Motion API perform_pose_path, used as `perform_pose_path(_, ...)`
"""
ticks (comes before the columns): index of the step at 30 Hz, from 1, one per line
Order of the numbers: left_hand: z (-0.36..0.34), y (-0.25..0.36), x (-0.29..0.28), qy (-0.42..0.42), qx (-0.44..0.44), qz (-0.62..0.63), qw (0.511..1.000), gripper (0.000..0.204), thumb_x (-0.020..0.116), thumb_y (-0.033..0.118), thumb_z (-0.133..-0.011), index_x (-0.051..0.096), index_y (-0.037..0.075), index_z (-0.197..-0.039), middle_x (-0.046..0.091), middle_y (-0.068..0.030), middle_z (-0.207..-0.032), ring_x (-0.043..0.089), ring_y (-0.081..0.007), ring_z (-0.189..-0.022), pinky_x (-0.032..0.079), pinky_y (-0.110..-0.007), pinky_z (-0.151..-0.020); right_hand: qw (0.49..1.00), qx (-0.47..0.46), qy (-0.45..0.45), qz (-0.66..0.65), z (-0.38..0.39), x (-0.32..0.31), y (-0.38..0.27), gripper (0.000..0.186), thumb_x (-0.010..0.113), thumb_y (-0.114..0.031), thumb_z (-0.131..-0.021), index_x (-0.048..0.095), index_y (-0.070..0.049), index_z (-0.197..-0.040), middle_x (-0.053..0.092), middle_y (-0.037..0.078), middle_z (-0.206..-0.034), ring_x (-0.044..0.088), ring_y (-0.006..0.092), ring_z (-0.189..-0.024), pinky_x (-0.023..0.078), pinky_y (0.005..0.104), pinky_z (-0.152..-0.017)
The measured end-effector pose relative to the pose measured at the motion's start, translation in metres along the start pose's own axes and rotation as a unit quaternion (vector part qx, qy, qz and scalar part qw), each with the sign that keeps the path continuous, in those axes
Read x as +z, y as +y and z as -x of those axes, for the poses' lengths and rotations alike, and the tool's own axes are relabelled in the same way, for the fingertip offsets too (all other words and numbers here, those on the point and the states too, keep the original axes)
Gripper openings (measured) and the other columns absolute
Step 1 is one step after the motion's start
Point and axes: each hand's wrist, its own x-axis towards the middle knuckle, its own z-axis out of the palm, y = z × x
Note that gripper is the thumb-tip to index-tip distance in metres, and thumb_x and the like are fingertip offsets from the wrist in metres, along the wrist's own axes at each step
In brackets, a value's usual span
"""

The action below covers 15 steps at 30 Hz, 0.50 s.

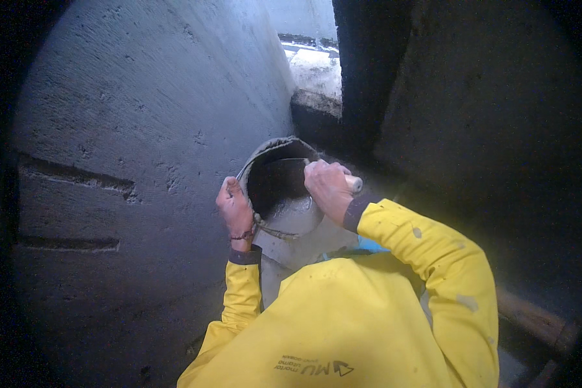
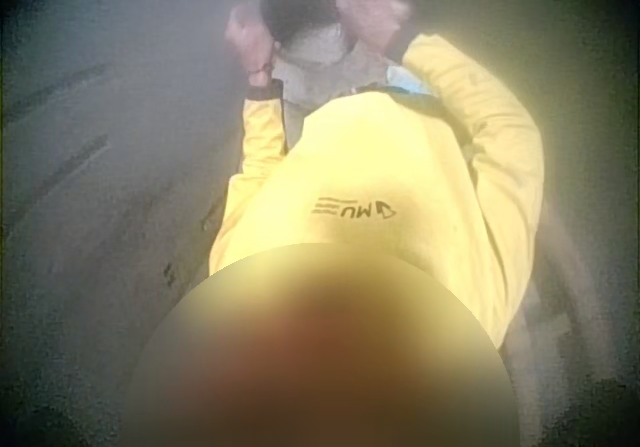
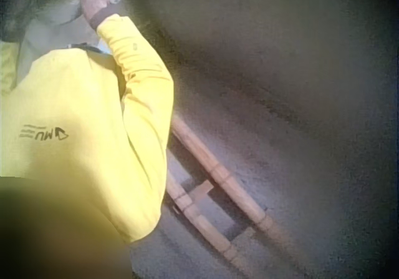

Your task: The person scoops wet cement from a bucket using a trowel and applies it to a concrete wall, smoothing the surface in a narrow indoor space.

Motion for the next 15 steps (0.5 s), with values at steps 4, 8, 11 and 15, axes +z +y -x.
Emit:
perform_pose_path(4, 0.001, -0.015, 0.000, 0.022, 0.021, 0.009, 0.999, 0.055, 0.042, 0.047, -0.108, 0.044, 0.001, -0.078, 0.033, -0.0059, -0.066, 0.034, -0.0163, -0.065, 0.034, -0.035, -0.059, 0.976, -0.093, -0.164, -0.110, 0.004, -0.018, 0.003, 0.020, 0.065, -0.016, -0.088, 0.076, -0.006, -0.100, 0.075, 0.013, -0.098, 0.075, 0.0260, -0.091, 0.060, 0.0408, -0.075)
perform_pose_path(8, 0.002, -0.025, -0.001, 0.011, -0.005, 0.042, 0.999, 0.056, 0.042, 0.048, -0.108, 0.042, 0.003, -0.076, 0.033, -0.0013, -0.067, 0.033, -0.0136, -0.066, 0.033, -0.034, -0.058, 0.929, -0.159, -0.240, -0.234, 0.000, -0.017, 0.023, 0.024, 0.062, -0.019, -0.088, 0.077, -0.005, -0.100, 0.075, 0.019, -0.099, 0.074, 0.0342, -0.093, 0.059, 0.0432, -0.081)
perform_pose_path(11, 0.002, -0.035, -0.009, 0.015, -0.024, 0.055, 0.998, 0.056, 0.041, 0.049, -0.108, 0.042, 0.004, -0.075, 0.034, 0.0016, -0.067, 0.033, -0.0121, -0.067, 0.032, -0.034, -0.058, 0.902, -0.186, -0.243, -0.303, 0.010, -0.018, 0.029, 0.025, 0.060, -0.021, -0.088, 0.075, -0.004, -0.100, 0.073, 0.023, -0.097, 0.072, 0.0378, -0.094, 0.058, 0.0463, -0.081)
perform_pose_path(15, 0.007, -0.020, -0.019, 0.030, -0.030, 0.047, 0.998, 0.056, 0.040, 0.050, -0.108, 0.042, 0.004, -0.075, 0.034, 0.0030, -0.069, 0.034, -0.0116, -0.068, 0.032, -0.033, -0.059, 0.945, -0.125, -0.096, -0.288, 0.026, -0.039, 0.043, 0.023, 0.066, -0.022, -0.082, 0.066, -0.004, -0.096, 0.069, 0.019, -0.082, 0.070, 0.0338, -0.076, 0.056, 0.0439, -0.066)
